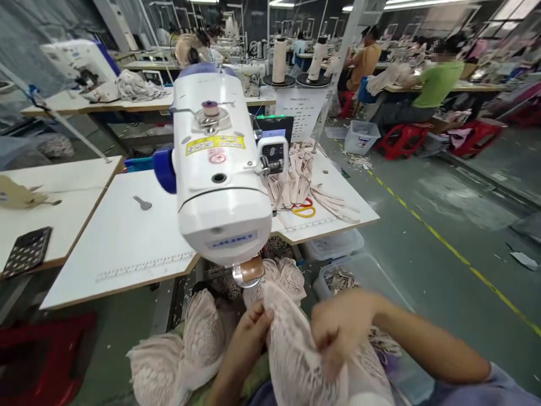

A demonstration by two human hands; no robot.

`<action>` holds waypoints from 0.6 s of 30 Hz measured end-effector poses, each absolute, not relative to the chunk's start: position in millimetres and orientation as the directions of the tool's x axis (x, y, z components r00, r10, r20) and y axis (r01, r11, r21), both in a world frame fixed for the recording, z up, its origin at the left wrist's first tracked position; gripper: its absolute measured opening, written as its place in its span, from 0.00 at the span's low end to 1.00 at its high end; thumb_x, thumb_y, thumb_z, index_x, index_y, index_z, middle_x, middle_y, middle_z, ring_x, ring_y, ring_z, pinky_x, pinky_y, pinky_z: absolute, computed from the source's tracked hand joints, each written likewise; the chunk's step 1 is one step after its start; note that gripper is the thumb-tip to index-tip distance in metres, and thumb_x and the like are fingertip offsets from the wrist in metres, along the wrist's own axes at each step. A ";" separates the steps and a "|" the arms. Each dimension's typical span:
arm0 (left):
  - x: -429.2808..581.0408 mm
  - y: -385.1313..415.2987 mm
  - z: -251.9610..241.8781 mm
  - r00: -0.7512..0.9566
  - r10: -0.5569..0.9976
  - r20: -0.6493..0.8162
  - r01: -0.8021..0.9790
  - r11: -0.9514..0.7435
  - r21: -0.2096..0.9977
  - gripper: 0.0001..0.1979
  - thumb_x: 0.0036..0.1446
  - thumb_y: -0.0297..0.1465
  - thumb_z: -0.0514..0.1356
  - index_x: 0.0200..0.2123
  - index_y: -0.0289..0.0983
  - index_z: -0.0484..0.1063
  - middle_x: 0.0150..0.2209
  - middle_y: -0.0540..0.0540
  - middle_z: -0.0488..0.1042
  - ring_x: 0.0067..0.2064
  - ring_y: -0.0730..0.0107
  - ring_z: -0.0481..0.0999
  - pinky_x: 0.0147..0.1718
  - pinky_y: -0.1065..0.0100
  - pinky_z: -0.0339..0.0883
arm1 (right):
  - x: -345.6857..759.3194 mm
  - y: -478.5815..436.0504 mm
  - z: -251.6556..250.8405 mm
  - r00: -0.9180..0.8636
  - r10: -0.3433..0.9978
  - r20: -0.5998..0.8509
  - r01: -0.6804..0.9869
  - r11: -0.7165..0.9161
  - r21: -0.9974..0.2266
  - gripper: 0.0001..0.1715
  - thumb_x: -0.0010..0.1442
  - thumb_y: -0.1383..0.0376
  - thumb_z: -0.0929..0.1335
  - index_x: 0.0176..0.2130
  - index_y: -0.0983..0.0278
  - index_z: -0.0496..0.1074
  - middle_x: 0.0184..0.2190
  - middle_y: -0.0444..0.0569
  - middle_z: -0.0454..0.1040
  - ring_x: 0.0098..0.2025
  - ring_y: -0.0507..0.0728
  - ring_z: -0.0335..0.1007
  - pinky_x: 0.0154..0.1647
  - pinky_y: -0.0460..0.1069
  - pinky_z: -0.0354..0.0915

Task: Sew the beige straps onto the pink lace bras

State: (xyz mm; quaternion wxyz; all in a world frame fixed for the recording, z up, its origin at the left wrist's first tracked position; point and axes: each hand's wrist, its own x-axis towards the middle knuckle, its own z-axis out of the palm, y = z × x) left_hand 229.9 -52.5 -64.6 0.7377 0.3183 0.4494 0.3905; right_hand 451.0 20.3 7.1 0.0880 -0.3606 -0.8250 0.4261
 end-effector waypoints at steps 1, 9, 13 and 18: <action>234.0 -50.1 -64.9 0.234 0.889 -0.394 -0.270 0.449 0.852 0.24 0.48 0.53 0.67 0.33 0.36 0.76 0.30 0.47 0.75 0.32 0.68 0.70 0.32 0.70 0.64 | 452.1 42.2 9.5 -0.634 0.762 -0.132 0.575 0.350 -0.739 0.19 0.58 0.49 0.71 0.27 0.61 0.76 0.18 0.40 0.70 0.24 0.52 0.65 0.27 0.46 0.60; 251.5 -55.9 -60.4 0.076 0.974 -0.212 0.123 0.202 0.972 0.30 0.55 0.60 0.55 0.22 0.38 0.62 0.23 0.53 0.61 0.28 0.71 0.60 0.28 0.71 0.56 | 413.2 219.1 7.2 0.132 0.967 0.218 0.712 0.060 -0.699 0.14 0.60 0.63 0.69 0.43 0.69 0.77 0.50 0.63 0.73 0.55 0.67 0.64 0.56 0.58 0.57; 240.8 -61.2 -52.1 0.018 0.992 -0.128 0.230 0.120 0.966 0.27 0.61 0.56 0.51 0.29 0.38 0.70 0.26 0.49 0.70 0.30 0.67 0.69 0.31 0.70 0.64 | 409.1 234.1 -0.7 0.187 0.955 0.231 0.591 0.079 -0.803 0.17 0.68 0.65 0.60 0.44 0.69 0.75 0.49 0.59 0.75 0.54 0.61 0.66 0.56 0.54 0.59; 236.7 -60.7 -47.2 0.035 0.994 -0.105 0.237 0.094 0.967 0.20 0.62 0.49 0.55 0.38 0.37 0.73 0.34 0.43 0.78 0.38 0.61 0.77 0.38 0.67 0.70 | 407.1 216.5 0.3 0.212 0.961 0.175 0.429 0.070 -0.901 0.14 0.68 0.60 0.62 0.43 0.65 0.73 0.49 0.57 0.74 0.55 0.63 0.66 0.58 0.57 0.59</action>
